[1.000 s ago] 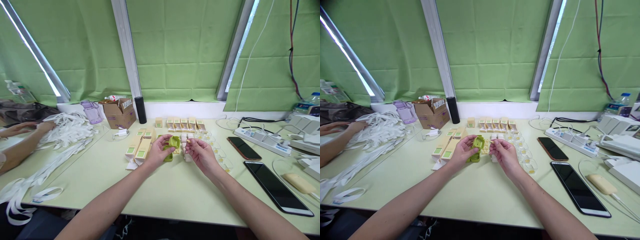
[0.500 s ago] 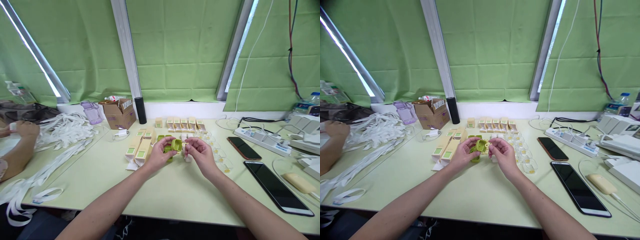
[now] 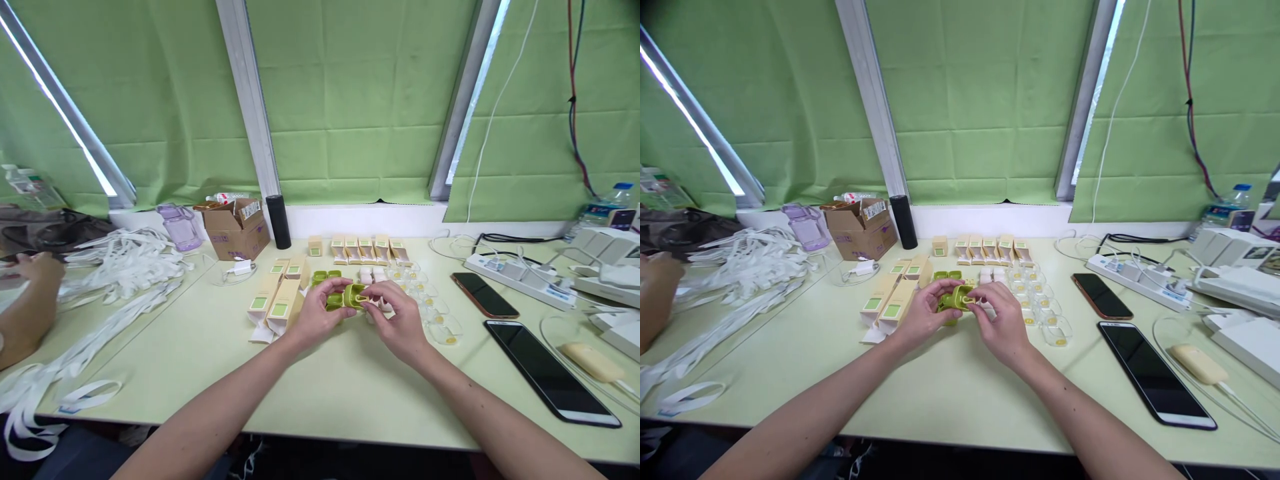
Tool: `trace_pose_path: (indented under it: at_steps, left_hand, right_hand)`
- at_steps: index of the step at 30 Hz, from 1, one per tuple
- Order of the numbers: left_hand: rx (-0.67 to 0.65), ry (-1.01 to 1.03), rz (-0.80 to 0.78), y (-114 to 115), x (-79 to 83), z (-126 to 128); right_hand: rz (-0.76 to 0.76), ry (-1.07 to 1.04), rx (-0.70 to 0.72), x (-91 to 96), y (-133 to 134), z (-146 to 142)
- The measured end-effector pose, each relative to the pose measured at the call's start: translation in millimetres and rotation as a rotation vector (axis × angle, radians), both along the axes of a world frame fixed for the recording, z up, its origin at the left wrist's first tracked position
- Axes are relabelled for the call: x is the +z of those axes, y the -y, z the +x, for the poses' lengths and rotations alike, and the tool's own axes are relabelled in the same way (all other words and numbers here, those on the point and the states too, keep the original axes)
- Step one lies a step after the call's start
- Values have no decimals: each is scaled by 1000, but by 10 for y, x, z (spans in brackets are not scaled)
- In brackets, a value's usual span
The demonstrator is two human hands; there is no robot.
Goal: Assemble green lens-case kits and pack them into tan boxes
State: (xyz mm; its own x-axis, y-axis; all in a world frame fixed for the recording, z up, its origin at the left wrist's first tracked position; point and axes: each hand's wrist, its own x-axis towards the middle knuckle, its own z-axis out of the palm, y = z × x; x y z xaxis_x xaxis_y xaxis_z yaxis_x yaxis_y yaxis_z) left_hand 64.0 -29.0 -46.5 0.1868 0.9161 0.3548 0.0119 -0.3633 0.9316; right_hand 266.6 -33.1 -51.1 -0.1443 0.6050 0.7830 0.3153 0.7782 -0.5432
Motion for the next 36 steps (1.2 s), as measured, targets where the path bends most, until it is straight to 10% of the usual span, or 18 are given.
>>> trace_pose_path:
  at_steps: [9, 36]
  left_hand:
    - [24, -65, 48, 48, 47, 36]
    - [48, -113, 71, 85, 63, 43]
  right_hand:
    - [247, 150, -99, -34, -21, 9]
    - [250, 156, -131, -48, -12, -11]
